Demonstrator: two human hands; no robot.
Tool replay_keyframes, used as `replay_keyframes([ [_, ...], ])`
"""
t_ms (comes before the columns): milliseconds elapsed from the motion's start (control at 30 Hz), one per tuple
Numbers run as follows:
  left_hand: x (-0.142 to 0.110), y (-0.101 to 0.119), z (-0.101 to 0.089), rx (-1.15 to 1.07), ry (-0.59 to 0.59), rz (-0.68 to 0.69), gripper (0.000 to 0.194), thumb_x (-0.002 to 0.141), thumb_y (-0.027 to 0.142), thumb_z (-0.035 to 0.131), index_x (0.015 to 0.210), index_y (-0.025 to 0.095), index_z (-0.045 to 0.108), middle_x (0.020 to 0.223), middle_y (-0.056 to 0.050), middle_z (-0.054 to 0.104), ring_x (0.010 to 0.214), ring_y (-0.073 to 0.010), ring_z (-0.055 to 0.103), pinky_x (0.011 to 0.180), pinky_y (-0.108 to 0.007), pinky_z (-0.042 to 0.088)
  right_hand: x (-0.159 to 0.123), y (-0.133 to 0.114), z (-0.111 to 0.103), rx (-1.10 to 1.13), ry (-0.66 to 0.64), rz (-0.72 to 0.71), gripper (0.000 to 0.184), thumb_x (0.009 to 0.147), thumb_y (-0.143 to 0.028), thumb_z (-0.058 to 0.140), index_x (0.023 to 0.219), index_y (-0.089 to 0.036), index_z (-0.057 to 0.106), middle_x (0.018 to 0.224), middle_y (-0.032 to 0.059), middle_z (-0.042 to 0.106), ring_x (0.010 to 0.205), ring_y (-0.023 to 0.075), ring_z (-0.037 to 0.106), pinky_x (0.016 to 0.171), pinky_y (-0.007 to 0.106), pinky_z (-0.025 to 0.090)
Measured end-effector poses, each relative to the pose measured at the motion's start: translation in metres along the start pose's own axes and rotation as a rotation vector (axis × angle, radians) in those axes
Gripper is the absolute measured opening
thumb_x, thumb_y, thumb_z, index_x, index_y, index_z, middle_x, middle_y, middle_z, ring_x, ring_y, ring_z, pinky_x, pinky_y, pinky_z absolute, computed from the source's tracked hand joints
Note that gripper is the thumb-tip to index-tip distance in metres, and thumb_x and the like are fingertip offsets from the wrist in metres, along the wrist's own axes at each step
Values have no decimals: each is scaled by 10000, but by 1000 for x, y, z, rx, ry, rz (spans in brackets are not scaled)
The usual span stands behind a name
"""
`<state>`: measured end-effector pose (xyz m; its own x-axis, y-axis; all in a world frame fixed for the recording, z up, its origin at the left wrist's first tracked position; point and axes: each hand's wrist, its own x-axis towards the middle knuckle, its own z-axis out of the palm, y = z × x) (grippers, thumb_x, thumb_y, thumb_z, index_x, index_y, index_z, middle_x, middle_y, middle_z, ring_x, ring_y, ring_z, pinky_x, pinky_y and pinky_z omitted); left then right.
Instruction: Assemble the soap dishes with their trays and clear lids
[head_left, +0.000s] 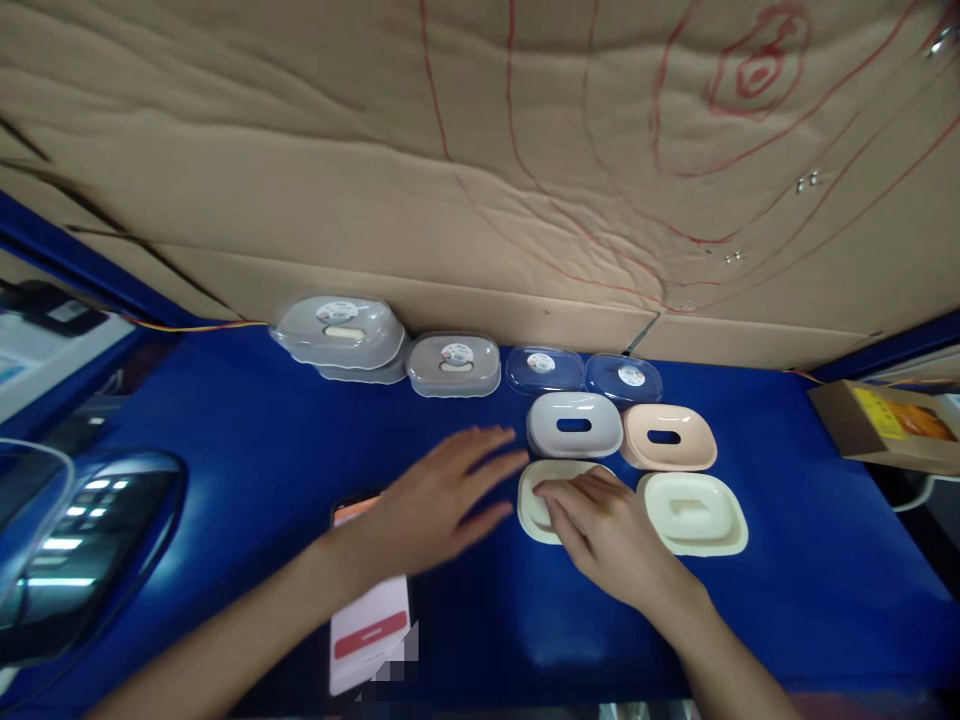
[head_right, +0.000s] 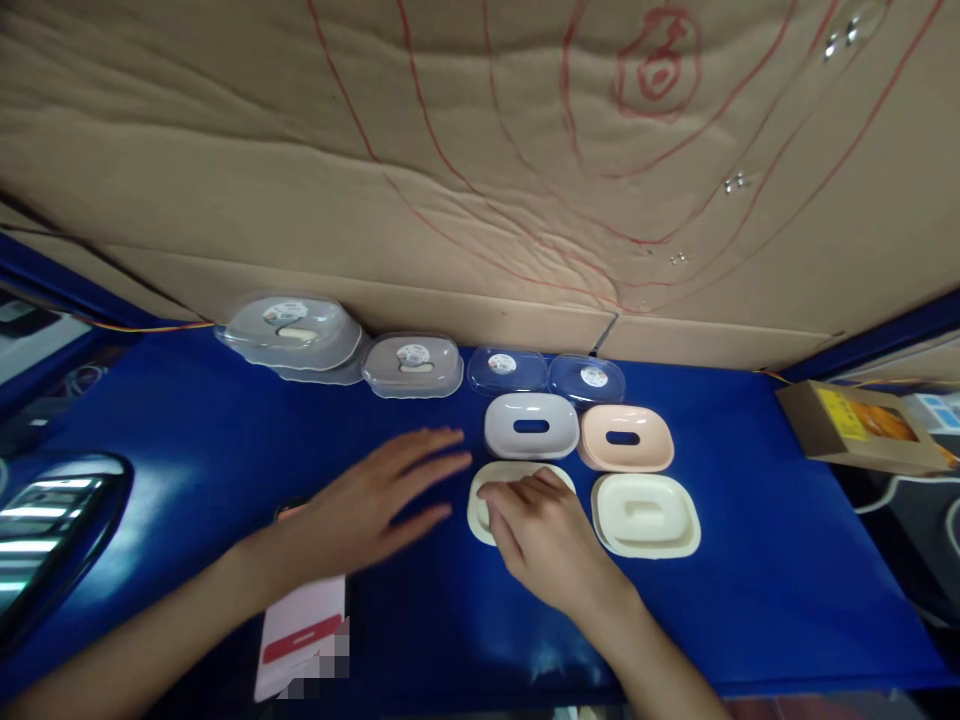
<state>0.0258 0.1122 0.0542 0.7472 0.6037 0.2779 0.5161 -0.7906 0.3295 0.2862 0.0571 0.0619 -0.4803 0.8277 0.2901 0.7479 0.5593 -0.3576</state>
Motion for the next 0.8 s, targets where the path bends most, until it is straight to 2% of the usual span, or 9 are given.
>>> replay_keyframes([
  [67, -11, 18, 2, -36, -53, 73, 548, 1079, 405, 589, 1587, 226, 490, 1586, -155, 597, 1437, -319, 599, 1191, -520, 516, 0, 5, -3, 77, 17, -15, 202, 1047, -120, 530, 1145, -220, 675, 1097, 46, 815, 985, 214, 754, 904, 366, 538],
  [100, -15, 23, 4, -33, -91, 101, 516, 1079, 415, 597, 1558, 239, 524, 1590, -139, 598, 1449, -318, 588, 1213, -528, 491, 1, 9, -5, 74, 35, -4, 222, 1050, -111, 521, 1178, -214, 671, 1167, 62, 802, 1066, 227, 741, 951, 387, 534],
  [233, -21, 25, 12, -14, -138, 163, 423, 1047, 421, 666, 1435, 257, 626, 1548, -106, 634, 1423, -312, 600, 1238, -521, 435, 2, 30, -4, -114, 81, 86, 297, 1074, -157, 518, 1337, -203, 650, 1414, 126, 712, 1316, 306, 648, 1077, 501, 497],
  [333, -22, 20, 14, 15, -132, 172, 327, 1010, 362, 726, 1311, 251, 669, 1432, -98, 679, 1252, -288, 678, 1166, -485, 472, 3, 38, 1, -169, 63, 89, 285, 1079, -212, 564, 1344, -219, 668, 1327, 112, 760, 1240, 301, 693, 1048, 506, 516],
  [467, -21, 12, 11, 70, -107, 172, 174, 980, 341, 763, 1071, 216, 683, 1138, -71, 727, 1029, -259, 704, 1048, -446, 506, 3, 37, 5, -177, 65, 33, 294, 1072, -155, 571, 1323, -245, 694, 1187, 76, 804, 1088, 265, 738, 972, 467, 535],
  [533, -20, 8, 10, 93, -96, 161, 180, 977, 351, 768, 1023, 205, 672, 1068, -65, 726, 973, -258, 703, 982, -438, 518, 3, 34, 3, -185, 93, 11, 329, 1062, -131, 586, 1352, -250, 685, 1188, 76, 802, 1064, 263, 733, 949, 459, 531],
  [633, -18, 0, 10, 92, -89, 130, 266, 983, 383, 761, 1143, 195, 662, 1098, -75, 737, 977, -274, 711, 927, -439, 533, 1, 26, 0, -170, 129, -20, 372, 1044, -106, 615, 1388, -240, 663, 1207, 87, 791, 1059, 261, 721, 925, 447, 522],
  [733, -17, -6, 9, 40, -67, 54, 500, 957, 434, 790, 1346, 201, 582, 1200, -104, 733, 1040, -298, 719, 930, -441, 552, -1, 15, -3, -127, 83, -75, 417, 1039, -60, 589, 1411, -240, 647, 1207, 86, 785, 1080, 251, 712, 941, 449, 511],
  [800, -18, -8, 9, 6, -44, -18, 662, 904, 489, 837, 1415, 209, 523, 1282, -135, 703, 1130, -329, 709, 966, -463, 556, -1, 7, -3, -116, 36, -111, 431, 1035, -30, 561, 1408, -226, 650, 1195, 85, 787, 1071, 244, 705, 957, 456, 505],
])
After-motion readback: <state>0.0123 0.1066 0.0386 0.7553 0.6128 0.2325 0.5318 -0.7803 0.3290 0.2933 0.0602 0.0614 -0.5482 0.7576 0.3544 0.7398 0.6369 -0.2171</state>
